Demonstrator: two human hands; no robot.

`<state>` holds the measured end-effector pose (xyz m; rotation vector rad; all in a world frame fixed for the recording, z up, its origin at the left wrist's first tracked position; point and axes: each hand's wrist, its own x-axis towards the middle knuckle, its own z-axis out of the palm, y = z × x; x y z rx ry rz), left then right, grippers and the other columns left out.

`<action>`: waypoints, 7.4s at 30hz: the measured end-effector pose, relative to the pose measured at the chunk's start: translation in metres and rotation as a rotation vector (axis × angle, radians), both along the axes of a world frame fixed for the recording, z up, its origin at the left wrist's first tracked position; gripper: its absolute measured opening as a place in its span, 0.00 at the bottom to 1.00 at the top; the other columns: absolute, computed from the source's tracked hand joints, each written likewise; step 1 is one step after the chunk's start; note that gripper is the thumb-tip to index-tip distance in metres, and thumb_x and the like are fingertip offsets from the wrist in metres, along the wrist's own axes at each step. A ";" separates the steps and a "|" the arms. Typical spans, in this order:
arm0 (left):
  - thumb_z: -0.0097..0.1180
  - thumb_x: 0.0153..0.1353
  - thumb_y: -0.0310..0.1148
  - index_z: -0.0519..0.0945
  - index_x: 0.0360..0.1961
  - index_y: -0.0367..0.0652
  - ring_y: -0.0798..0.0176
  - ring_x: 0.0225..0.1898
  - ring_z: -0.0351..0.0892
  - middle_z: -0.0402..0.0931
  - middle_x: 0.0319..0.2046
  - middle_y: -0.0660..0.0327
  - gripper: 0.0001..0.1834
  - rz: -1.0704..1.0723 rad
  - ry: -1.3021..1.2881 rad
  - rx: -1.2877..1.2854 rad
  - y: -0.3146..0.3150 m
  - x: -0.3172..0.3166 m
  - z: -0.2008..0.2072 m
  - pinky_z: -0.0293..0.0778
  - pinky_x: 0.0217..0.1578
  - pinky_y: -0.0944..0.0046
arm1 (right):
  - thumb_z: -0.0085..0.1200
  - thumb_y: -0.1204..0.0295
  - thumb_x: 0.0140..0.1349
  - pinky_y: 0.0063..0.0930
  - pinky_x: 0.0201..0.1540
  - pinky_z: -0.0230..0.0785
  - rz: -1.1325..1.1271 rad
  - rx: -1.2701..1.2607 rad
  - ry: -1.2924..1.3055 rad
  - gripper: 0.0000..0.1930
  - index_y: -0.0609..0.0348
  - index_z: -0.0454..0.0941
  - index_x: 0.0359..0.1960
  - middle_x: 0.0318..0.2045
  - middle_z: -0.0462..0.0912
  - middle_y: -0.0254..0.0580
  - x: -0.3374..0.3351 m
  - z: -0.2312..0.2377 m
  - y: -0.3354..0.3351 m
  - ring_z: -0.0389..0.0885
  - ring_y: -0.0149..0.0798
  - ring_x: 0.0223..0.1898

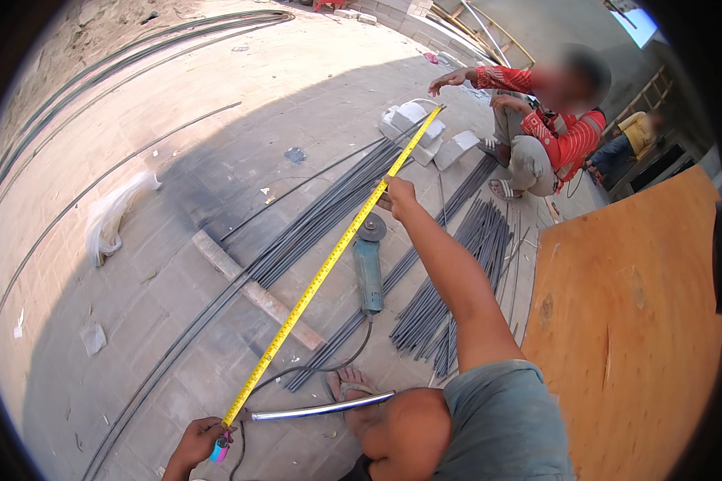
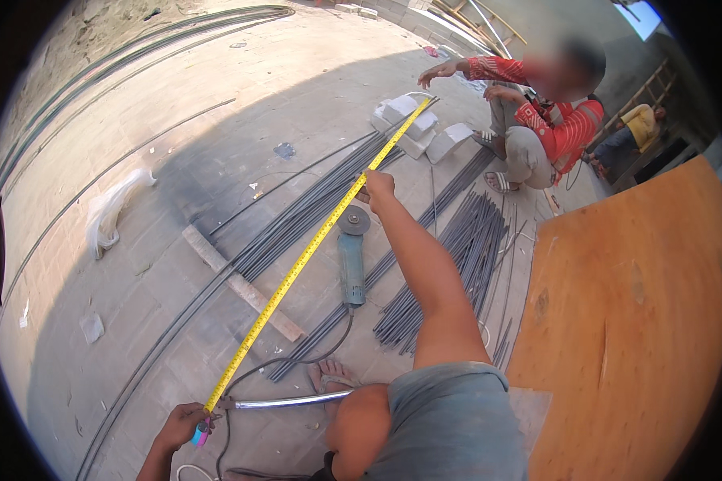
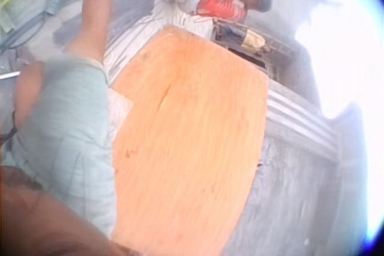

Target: The person measures a length of rebar with a measuring tape, cuts it using an angle grinder, and then bends the cut piece using a hand tool.

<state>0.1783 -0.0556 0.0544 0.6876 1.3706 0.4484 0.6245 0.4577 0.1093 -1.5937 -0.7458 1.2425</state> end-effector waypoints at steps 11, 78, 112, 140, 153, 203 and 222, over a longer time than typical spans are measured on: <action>0.54 0.69 0.33 0.86 0.41 0.32 0.67 0.34 0.81 0.83 0.31 0.59 0.14 -0.031 -0.005 0.050 0.092 0.042 0.026 0.75 0.39 0.67 | 0.50 0.70 0.72 0.40 0.42 0.86 0.051 -0.002 0.014 0.11 0.64 0.76 0.49 0.42 0.87 0.44 0.003 -0.009 0.000 0.88 0.42 0.38; 0.54 0.63 0.44 0.89 0.38 0.42 0.49 0.39 0.86 0.88 0.35 0.52 0.18 -0.123 0.618 0.316 0.135 -0.051 -0.035 0.78 0.45 0.54 | 0.60 0.59 0.67 0.26 0.23 0.76 1.025 -0.001 -0.757 0.18 0.66 0.84 0.40 0.31 0.89 0.41 -0.093 -0.040 -0.101 0.85 0.31 0.23; 0.56 0.67 0.52 0.88 0.50 0.47 0.47 0.40 0.87 0.87 0.37 0.52 0.23 -0.144 1.031 0.191 0.137 -0.038 -0.024 0.81 0.42 0.49 | 0.63 0.64 0.61 0.37 0.36 0.76 1.430 0.362 -0.882 0.13 0.62 0.86 0.37 0.31 0.88 0.45 -0.193 -0.047 -0.148 0.87 0.42 0.30; 0.55 0.68 0.51 0.89 0.45 0.49 0.45 0.35 0.86 0.87 0.32 0.50 0.20 -0.111 1.050 0.286 0.126 -0.032 -0.042 0.81 0.37 0.47 | 0.57 0.60 0.63 0.42 0.50 0.75 2.012 0.403 -0.828 0.19 0.61 0.87 0.46 0.40 0.87 0.58 -0.335 -0.100 -0.157 0.85 0.56 0.43; 0.54 0.69 0.53 0.89 0.46 0.49 0.47 0.36 0.87 0.87 0.32 0.53 0.22 -0.093 1.025 0.254 0.123 -0.034 -0.035 0.81 0.38 0.48 | 0.51 0.60 0.68 0.44 0.46 0.72 2.079 0.456 -0.826 0.19 0.65 0.84 0.44 0.38 0.85 0.60 -0.338 -0.103 -0.159 0.82 0.57 0.40; 0.53 0.67 0.52 0.89 0.46 0.50 0.43 0.40 0.86 0.87 0.36 0.49 0.21 -0.204 0.868 0.345 0.229 0.063 -0.017 0.81 0.41 0.46 | 0.53 0.62 0.66 0.35 0.42 0.70 2.089 0.130 -0.774 0.15 0.62 0.84 0.34 0.29 0.84 0.41 -0.239 -0.063 -0.048 0.79 0.41 0.34; 0.54 0.66 0.53 0.89 0.47 0.52 0.44 0.42 0.86 0.87 0.38 0.50 0.21 -0.171 0.846 0.349 0.230 0.072 -0.029 0.80 0.44 0.47 | 0.51 0.66 0.67 0.31 0.42 0.70 2.069 0.003 -0.821 0.12 0.61 0.83 0.37 0.28 0.83 0.34 -0.237 -0.081 -0.042 0.76 0.34 0.32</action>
